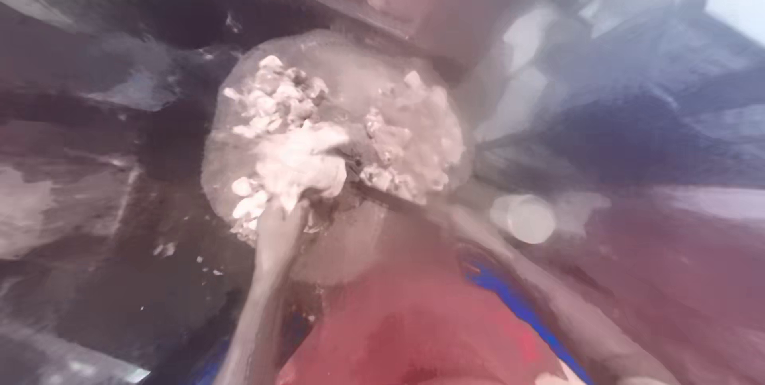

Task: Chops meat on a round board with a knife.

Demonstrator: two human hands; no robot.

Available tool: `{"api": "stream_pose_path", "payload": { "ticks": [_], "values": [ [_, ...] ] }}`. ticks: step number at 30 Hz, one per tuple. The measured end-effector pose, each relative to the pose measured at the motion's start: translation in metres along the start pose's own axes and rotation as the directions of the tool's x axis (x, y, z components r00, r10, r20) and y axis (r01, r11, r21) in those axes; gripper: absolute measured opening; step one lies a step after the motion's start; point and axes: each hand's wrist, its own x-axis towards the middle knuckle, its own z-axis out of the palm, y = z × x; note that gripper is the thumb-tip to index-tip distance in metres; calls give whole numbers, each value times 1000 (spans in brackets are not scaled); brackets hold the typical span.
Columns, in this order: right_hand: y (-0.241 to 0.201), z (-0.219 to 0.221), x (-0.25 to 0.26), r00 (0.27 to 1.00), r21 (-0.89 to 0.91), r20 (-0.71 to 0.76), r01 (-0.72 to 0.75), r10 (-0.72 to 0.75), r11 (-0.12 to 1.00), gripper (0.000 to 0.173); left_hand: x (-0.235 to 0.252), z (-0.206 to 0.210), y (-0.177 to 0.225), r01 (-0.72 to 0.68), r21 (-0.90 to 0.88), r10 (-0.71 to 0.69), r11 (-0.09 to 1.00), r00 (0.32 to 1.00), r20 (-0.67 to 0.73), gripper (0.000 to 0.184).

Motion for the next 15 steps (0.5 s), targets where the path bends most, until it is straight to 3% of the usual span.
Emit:
{"api": "stream_pose_path", "payload": {
  "ticks": [4,8,10,13,15],
  "values": [
    [19,-18,42,990,51,-142,1,6,999,56,-66,-23,-31,-143,408,174,901,984,-39,39],
    [9,-7,55,961,242,-274,117,-47,963,59,-105,15,-83,-149,551,51,821,981,188,32],
    [-11,6,41,955,360,-296,137,-26,923,49,-114,42,-113,-141,595,-29,791,963,266,35],
    [-17,32,13,961,594,-270,207,-50,777,42,-132,62,-138,-55,599,-149,799,947,285,36],
    [-3,40,-3,985,736,-167,144,-29,662,42,-145,72,-147,65,534,-212,843,952,220,43]
  ]
}}
